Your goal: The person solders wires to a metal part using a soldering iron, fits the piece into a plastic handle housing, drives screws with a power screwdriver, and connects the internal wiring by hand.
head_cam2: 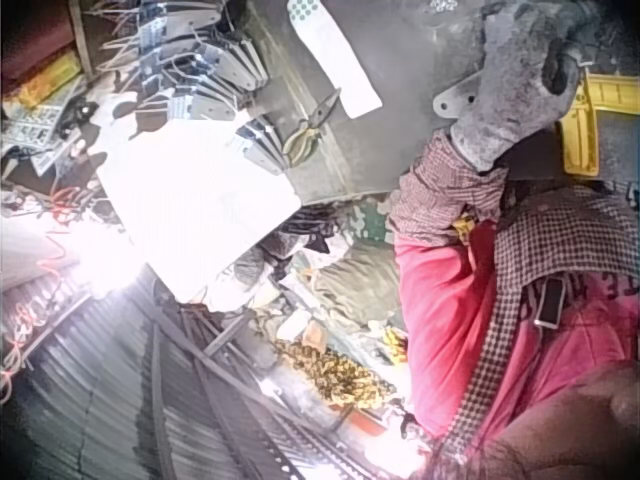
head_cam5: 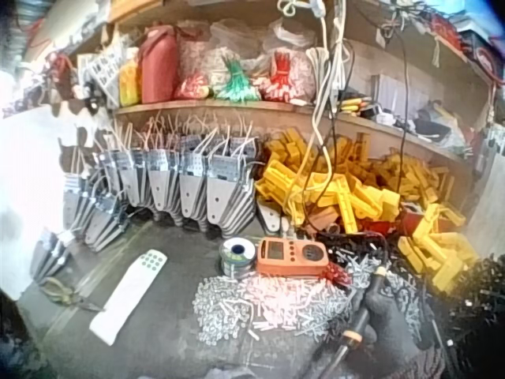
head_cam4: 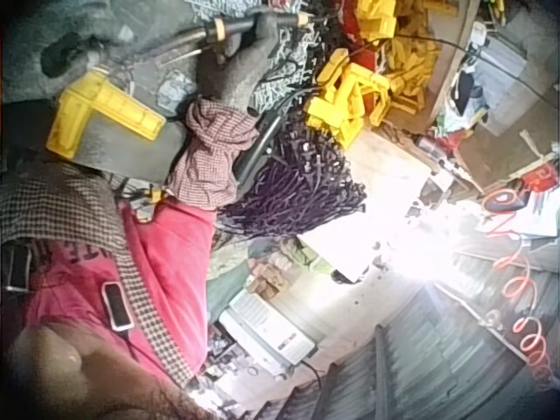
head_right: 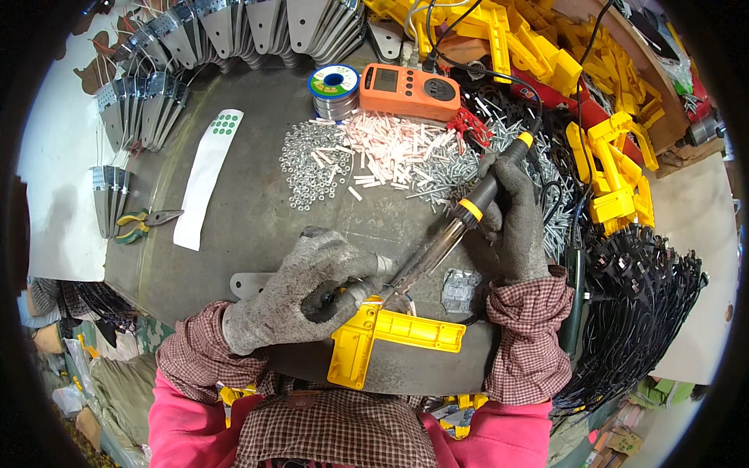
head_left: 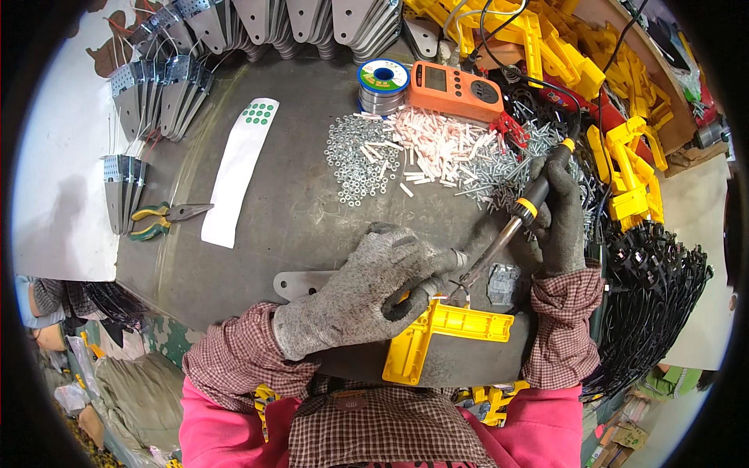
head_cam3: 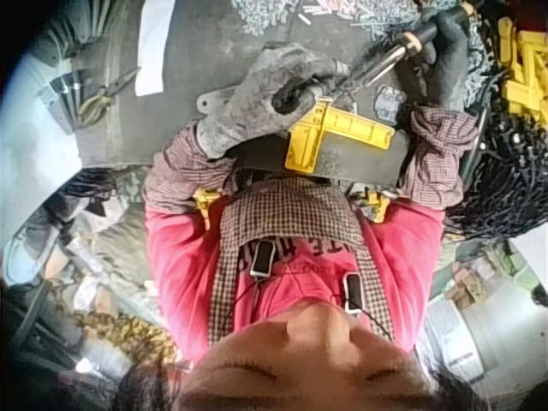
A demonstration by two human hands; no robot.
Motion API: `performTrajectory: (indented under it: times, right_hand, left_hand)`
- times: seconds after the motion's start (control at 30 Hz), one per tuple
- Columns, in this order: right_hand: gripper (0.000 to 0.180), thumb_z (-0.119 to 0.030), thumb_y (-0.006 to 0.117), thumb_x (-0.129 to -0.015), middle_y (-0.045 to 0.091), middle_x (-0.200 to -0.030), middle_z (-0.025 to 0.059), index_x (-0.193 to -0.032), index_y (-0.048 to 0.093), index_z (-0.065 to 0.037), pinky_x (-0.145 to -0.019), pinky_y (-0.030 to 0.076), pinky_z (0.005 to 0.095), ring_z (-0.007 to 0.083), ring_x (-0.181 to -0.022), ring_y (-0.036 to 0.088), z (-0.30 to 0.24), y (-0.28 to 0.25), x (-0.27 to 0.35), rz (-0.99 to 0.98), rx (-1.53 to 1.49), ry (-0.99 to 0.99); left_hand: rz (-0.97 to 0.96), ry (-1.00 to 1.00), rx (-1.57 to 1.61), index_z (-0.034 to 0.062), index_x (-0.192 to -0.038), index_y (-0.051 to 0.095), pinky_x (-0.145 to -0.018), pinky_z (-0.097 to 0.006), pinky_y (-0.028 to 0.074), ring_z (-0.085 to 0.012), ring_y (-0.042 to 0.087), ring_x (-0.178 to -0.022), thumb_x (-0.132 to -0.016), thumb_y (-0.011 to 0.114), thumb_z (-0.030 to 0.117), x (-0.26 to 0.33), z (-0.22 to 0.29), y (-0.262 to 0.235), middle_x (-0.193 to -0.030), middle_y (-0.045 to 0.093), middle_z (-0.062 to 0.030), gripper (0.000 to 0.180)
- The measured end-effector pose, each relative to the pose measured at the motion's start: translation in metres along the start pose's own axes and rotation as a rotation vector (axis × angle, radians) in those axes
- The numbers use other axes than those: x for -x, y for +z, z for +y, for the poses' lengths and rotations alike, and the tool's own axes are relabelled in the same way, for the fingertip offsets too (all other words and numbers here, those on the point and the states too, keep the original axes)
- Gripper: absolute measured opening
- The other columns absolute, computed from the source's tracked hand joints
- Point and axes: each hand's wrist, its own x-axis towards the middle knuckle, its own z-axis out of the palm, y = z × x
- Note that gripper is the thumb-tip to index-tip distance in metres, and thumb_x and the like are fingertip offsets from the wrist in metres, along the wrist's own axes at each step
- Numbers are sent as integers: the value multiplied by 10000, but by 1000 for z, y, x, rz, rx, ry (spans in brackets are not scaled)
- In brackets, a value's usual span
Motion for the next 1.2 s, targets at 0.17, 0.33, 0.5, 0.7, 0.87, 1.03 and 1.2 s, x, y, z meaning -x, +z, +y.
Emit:
performTrajectory:
  times: [0.17, 0.33, 0.5, 0.7, 0.87, 1.03, 1.2]
  right_hand:
    - [250, -336, 506, -993, 333, -492, -69, -958, 536, -90, -363, 282, 205, 59, -364, 301, -10, -5, -3, 60, 69, -30]
    - [318, -389, 518, -998, 458, -664, -78, -1028, 583, -80, -406, 240, 137, -18, -467, 343, -66, -60, 6, 199, 62, -530]
    - [286, -231, 566, -984, 659, -942, 30, -1155, 645, -16, -689, 500, 234, 110, -800, 625, -52, -57, -22, 294, 641, -627]
    - [257, -6, 664, -857, 708, -1036, 133, -1109, 678, -57, -860, 526, 308, 229, -946, 692, -21, -14, -68, 198, 860, -929]
    - [634, -89, 720, -793, 584, -1124, 155, -1368, 482, -209, -824, 533, 449, 366, -1053, 594, -37, -9, -112, 246, 1795, -620]
    - [278, -52, 594, -868, 621, -872, 227, -1145, 596, -31, -656, 517, 470, 409, -752, 642, -41, 29, 25, 32, 1294, -653]
    - [321, -187, 590, -908, 645, -727, 211, -1202, 615, -61, -621, 542, 473, 388, -675, 664, -10, 13, 110, -254, 1482, -343]
  left_hand:
    - [12, 39, -14, 70, -1255, 605, -891, -423, 428, -262, 594, -916, -839, 649, 62, -3, -3, -12, -975, 642, -81, 418]
    - [-108, -273, -197, 118, -1104, 697, -904, -416, 431, -220, 604, -838, -720, 643, 140, 29, 9, -126, -934, 646, -27, 388]
    - [213, -266, -311, 85, -1119, 662, -1011, -455, 429, -280, 590, -1077, -835, 623, 92, 27, 21, -129, -1103, 644, -107, 287]
    - [-580, 95, -336, -13, -1129, 587, -826, -447, 518, -381, 631, -932, -885, 636, 406, -75, 43, -3, -896, 665, -186, 487]
    - [-1123, -53, -285, 14, -1038, 674, -786, -469, 534, -387, 673, -898, -834, 663, 317, -114, 50, 14, -949, 699, -213, 364]
    - [-642, -95, 26, 21, -1057, 663, -836, -434, 527, -369, 660, -925, -865, 635, 226, -70, 20, -1, -985, 695, -174, 283]
    - [-395, -78, -64, 53, -995, 628, -795, -408, 518, -308, 653, -884, -859, 646, 188, -64, 64, -3, -938, 646, -129, 193]
